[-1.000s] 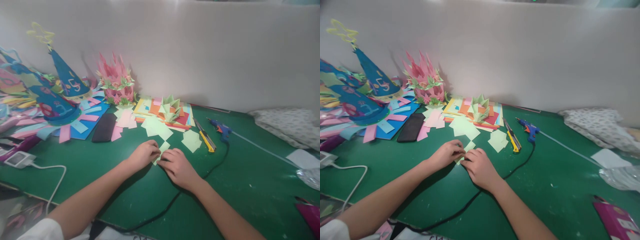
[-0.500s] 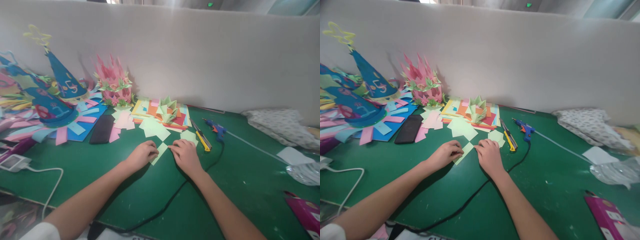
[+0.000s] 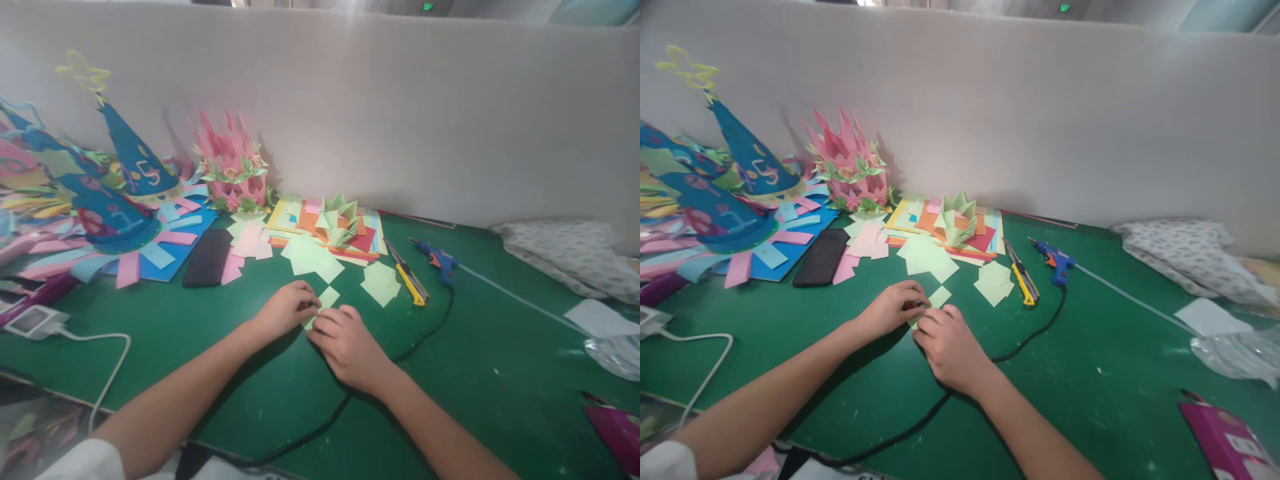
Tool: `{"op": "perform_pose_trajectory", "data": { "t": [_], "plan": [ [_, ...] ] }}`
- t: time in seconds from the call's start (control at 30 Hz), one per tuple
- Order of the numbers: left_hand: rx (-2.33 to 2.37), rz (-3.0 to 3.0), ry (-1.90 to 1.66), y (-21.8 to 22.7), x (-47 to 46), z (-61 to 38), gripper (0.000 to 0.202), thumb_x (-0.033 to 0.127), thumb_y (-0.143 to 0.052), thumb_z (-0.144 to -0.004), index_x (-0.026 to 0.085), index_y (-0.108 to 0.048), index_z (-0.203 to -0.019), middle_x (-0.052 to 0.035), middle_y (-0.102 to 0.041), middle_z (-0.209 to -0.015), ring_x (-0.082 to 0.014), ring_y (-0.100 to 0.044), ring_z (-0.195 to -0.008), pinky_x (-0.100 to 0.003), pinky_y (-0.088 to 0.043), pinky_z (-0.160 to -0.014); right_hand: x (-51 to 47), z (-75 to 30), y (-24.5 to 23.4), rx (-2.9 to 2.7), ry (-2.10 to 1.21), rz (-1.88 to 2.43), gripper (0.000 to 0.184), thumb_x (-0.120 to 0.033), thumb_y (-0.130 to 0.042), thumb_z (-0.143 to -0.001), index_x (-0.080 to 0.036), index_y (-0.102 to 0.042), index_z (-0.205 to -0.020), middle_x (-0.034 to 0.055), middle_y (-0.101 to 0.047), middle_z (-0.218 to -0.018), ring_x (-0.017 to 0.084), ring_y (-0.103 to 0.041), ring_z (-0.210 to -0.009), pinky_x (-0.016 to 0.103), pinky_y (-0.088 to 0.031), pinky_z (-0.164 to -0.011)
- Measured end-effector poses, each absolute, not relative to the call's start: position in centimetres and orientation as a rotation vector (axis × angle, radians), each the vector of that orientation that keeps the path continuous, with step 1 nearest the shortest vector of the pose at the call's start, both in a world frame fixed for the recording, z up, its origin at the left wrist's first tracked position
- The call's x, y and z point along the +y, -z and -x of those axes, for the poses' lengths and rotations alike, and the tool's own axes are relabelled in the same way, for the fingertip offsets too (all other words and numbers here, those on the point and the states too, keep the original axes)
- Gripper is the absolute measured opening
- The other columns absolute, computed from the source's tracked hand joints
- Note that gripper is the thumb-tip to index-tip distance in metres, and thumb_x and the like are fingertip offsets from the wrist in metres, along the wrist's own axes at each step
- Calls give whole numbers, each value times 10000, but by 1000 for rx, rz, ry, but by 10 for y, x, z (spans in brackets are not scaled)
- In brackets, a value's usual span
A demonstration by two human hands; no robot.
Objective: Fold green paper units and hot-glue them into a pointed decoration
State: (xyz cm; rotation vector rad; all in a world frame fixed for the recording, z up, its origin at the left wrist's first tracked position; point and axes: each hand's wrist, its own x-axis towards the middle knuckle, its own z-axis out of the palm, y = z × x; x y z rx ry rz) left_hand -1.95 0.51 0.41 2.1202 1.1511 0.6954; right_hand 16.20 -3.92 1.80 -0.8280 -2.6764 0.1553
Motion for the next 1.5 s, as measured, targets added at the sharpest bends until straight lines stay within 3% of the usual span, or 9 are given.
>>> {"op": "perform_pose_trajectory", "data": {
  "t": [0.23, 0.37, 0.57, 0.77, 1.0, 1.17, 1.3, 1.4, 1.5],
  "plan": [
    [1104, -1782, -846, 3, 6, 16, 327, 203, -619, -759, 153, -608, -1081, -15, -615, -801, -84, -539, -645, -200, -462, -613, -29, -174, -12, -2305, -258, 948, 263, -135, -442, -891, -238, -621, -1053, 61, -642, -1012, 197, -553, -923, 372, -415, -798],
    [966, -1578, -882, 4, 4, 11, 399, 262, -658, -749, 132, -567, -1114, -20, -596, -807, -91, -544, -673, -213, -462, -624, -20, -182, -7, -2236, -277, 1052, 378, -206, -475, -902, -283, -489, -1272, 63, -576, -1214, 222, -525, -1085, 410, -439, -904],
    [892, -1316, -887, 1, 5, 10, 486, 282, -750, -671, 121, -564, -1091, -8, -586, -806, -80, -534, -679, -227, -453, -668, -19, -180, -5, -2284, -287, 1046, 419, -228, -509, -891, -267, -462, -1306, 58, -598, -1212, 223, -536, -1100, 411, -454, -918],
    [727, -977, -786, -13, 0, 12, 531, 335, -801, -626, 138, -601, -1077, -96, -598, -1120, -179, -566, -984, -306, -419, -886, -20, -178, -7, -2234, -204, 950, 402, -181, -520, -885, -266, -502, -1277, 61, -574, -1261, 213, -538, -1090, 411, -460, -909],
    [573, -822, -667, -4, 0, 15, 612, 302, -814, -627, 183, -560, -1170, -87, -594, -1169, -200, -518, -1127, -310, -346, -967, -23, -177, -5, -2221, -107, 855, 446, -131, -516, -878, -277, -487, -1298, 61, -574, -1273, 196, -543, -1118, 396, -463, -925],
    [607, -836, -686, -5, 1, 16, 549, 268, -783, -676, 192, -559, -1172, -74, -593, -1152, -161, -549, -1051, -268, -380, -902, -21, -179, -6, -2213, -47, 835, 465, -129, -500, -886, -289, -459, -1320, 58, -573, -1278, 197, -546, -1115, 402, -468, -913],
    [701, -883, -716, -11, 1, 14, 534, 298, -749, -713, 201, -537, -1193, -62, -608, -1085, -112, -577, -873, -212, -408, -734, -21, -182, -8, -2225, 19, 863, 442, -104, -518, -867, -284, -514, -1271, 61, -579, -1268, 208, -544, -1048, 401, -471, -879],
    [777, -902, -758, -12, 2, 14, 579, 344, -743, -708, 197, -508, -1216, -49, -624, -980, -93, -569, -730, -201, -398, -635, -22, -185, -9, -2220, 49, 896, 353, -123, -548, -854, -285, -599, -1163, 48, -604, -1230, 212, -535, -1003, 394, -467, -858],
    [838, -932, -773, -9, 5, 15, 596, 390, -719, -715, 177, -490, -1223, -50, -628, -924, -115, -580, -714, -233, -420, -650, -23, -186, -8, -2222, 35, 925, 231, -149, -575, -845, -271, -664, -1020, 38, -652, -1124, 205, -526, -949, 375, -454, -827]
  ]
}}
